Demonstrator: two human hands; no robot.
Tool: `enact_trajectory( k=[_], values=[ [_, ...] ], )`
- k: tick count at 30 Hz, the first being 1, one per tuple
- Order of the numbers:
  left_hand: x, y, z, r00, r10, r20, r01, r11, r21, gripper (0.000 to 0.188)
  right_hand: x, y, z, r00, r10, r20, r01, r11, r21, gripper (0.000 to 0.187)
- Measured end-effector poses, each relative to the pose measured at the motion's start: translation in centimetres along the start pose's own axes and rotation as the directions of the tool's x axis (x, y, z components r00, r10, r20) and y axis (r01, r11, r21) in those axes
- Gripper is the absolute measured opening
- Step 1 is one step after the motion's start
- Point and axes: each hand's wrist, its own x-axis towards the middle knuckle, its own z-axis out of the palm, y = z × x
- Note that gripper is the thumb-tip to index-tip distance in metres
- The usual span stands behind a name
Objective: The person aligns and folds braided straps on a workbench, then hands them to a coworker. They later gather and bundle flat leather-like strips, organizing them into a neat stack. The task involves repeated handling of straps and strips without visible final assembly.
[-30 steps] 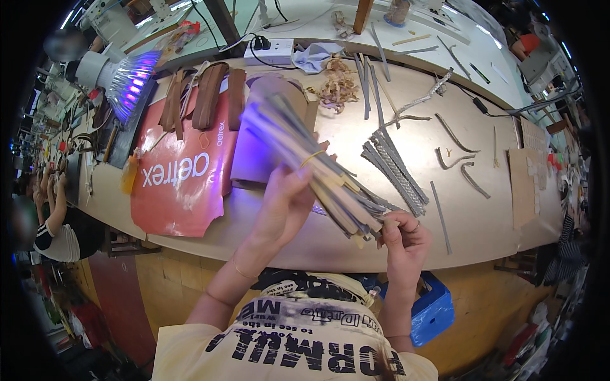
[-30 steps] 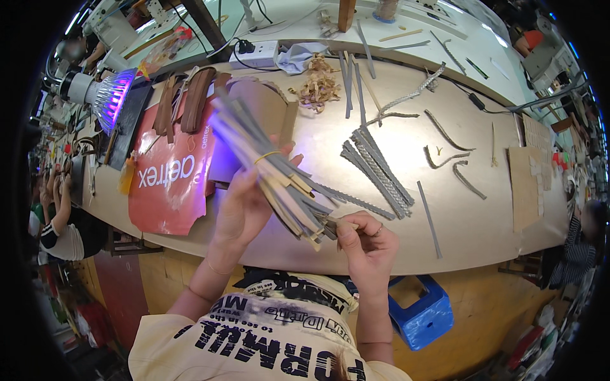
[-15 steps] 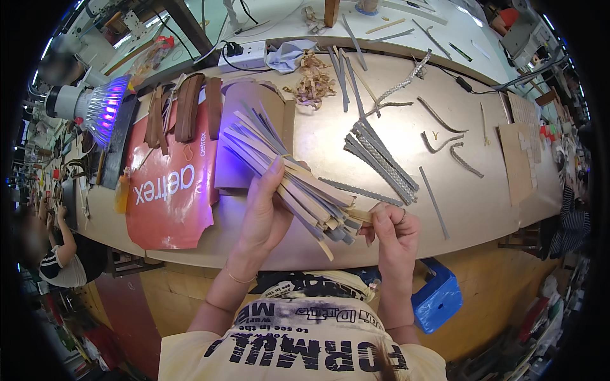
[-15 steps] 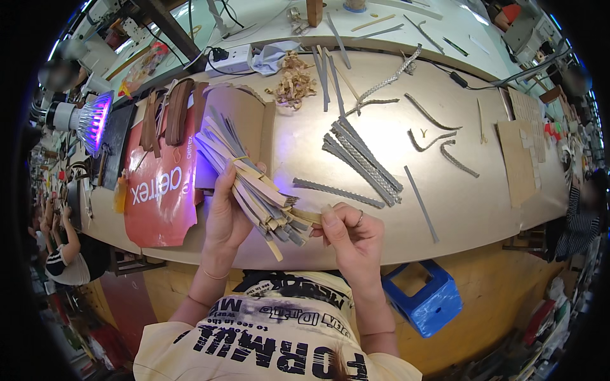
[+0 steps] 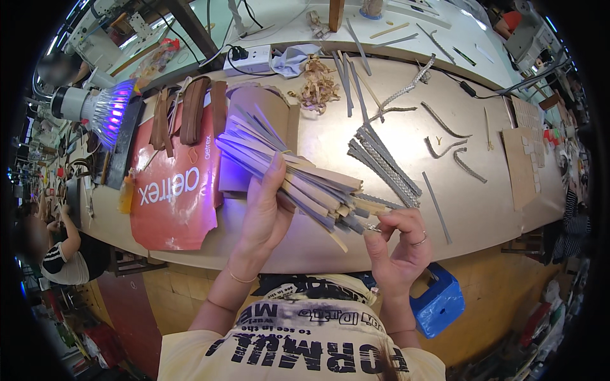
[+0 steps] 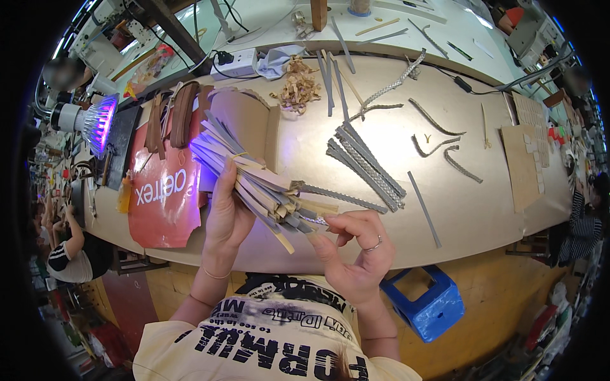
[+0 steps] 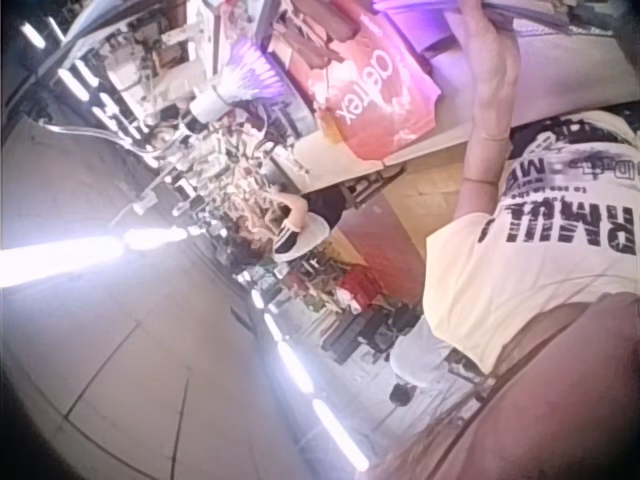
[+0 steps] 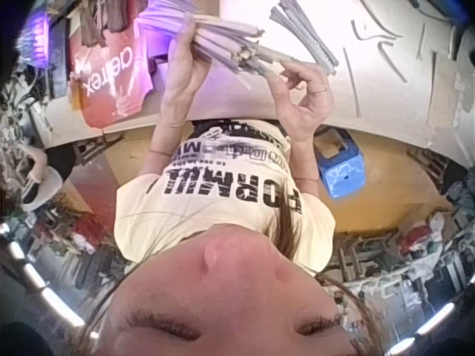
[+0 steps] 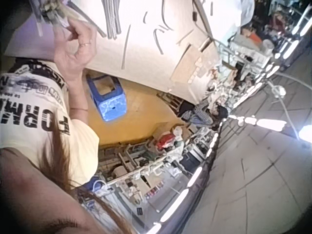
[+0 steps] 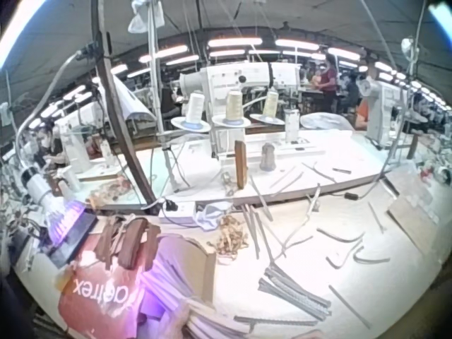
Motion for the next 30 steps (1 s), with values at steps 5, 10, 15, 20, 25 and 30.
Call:
enact_trajectory(
  k=[5, 10, 15, 20, 25, 30],
  values=[
    [-0.3, 0.1, -0.3, 1.000, 0.018, 0.020, -0.019, 0.999, 0.030, 0.035, 0.5, -0.4, 0.2, 0.998, 0.007, 0.067, 0.002, 0.991, -0.134, 0.030],
    [-0.6, 0.0, -0.5, 0.996, 0.090, 0.001, -0.089, 0.988, 0.126, 0.034, 0.6, -0.6, 0.5, 0.996, 0.024, 0.080, -0.013, 0.990, -0.141, 0.024],
    [-0.7, -0.1, -0.5, 0.996, 0.093, 0.000, -0.092, 0.988, 0.122, 0.033, 0.5, -0.8, 0.4, 0.969, 0.223, 0.105, -0.210, 0.970, -0.124, 0.019],
    [-1.0, 0.2, -0.4, 0.995, 0.099, 0.009, -0.099, 0.979, 0.176, 0.033, 0.6, -0.8, 0.3, 0.972, 0.192, 0.135, -0.181, 0.979, -0.091, 0.020],
    [-1.1, 0.4, -0.2, 0.993, 0.107, 0.048, -0.113, 0.981, 0.156, 0.034, 0.7, -0.9, 0.6, 0.983, 0.130, 0.128, -0.123, 0.991, -0.061, 0.018],
    [-1.3, 0.2, 0.0, 0.993, 0.115, -0.014, -0.113, 0.989, 0.094, 0.034, 0.8, -0.6, -0.1, 0.953, 0.221, 0.206, -0.227, 0.974, 0.005, 0.014]
  ],
)
